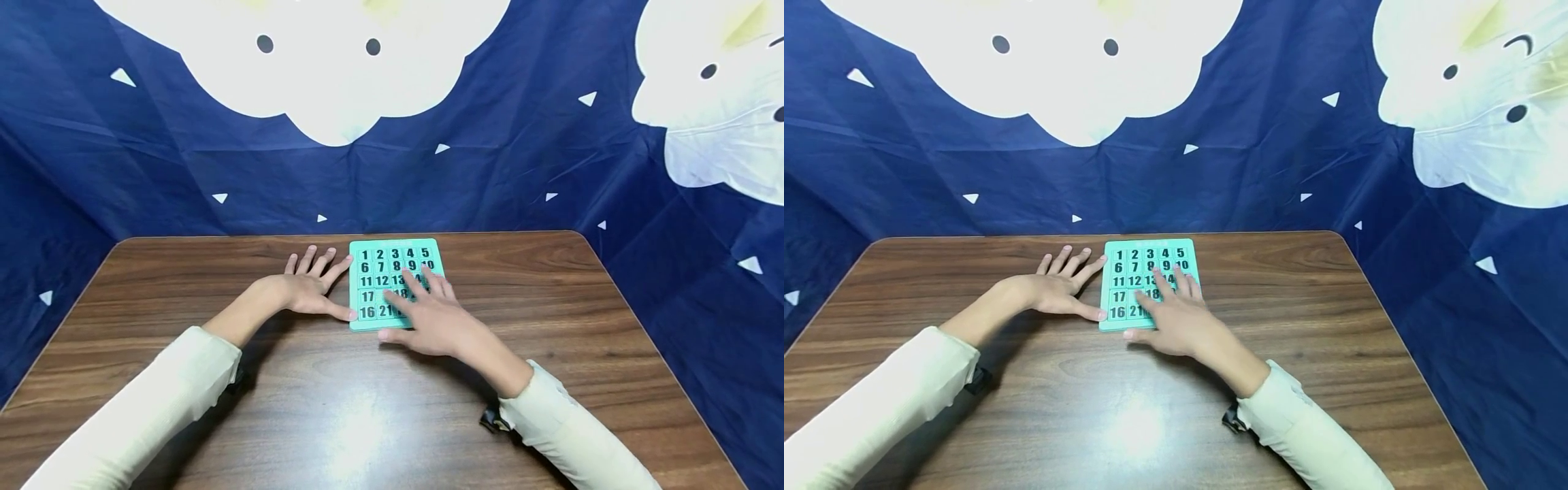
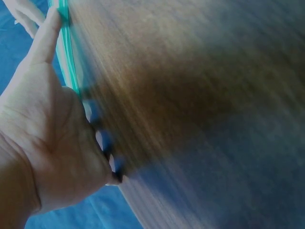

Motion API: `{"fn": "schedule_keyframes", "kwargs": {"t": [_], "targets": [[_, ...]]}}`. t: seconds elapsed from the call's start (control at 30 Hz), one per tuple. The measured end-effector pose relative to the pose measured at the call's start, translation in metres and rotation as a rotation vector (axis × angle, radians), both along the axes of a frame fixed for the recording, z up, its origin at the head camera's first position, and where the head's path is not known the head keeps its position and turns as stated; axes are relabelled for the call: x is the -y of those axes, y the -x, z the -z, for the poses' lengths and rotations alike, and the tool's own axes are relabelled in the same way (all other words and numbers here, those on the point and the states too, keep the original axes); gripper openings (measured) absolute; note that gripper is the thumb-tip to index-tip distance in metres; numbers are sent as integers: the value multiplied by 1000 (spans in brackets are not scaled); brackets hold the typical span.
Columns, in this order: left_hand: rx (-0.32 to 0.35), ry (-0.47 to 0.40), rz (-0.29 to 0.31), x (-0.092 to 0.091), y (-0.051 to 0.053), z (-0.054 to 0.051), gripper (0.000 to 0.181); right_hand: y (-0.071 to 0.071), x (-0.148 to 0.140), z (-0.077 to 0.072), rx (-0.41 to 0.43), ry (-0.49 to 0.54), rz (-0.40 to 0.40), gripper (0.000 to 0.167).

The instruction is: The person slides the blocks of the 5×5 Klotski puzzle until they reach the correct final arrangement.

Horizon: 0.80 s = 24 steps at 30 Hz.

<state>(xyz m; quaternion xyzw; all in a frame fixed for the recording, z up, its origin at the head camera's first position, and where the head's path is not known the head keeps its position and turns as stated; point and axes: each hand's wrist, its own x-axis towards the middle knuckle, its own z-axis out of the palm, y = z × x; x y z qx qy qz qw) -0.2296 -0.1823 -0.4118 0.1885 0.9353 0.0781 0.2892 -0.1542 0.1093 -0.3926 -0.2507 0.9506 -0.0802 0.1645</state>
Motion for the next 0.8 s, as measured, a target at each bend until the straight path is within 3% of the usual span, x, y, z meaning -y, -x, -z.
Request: {"fn": "schedule_keyframes", "kwargs": {"t": [0.13,0.53,0.8], "targets": [[0,-8,-7,1,0,0,136,-1,-13,-2,-3,-29,47,85],[-9,-10,-5,-2,-1,-1,135,-2,2,-2,61,-16,2,83],[-20,-5,-2,-2,-1,0,136,-24,-32,1,31,25,1,79]]}}
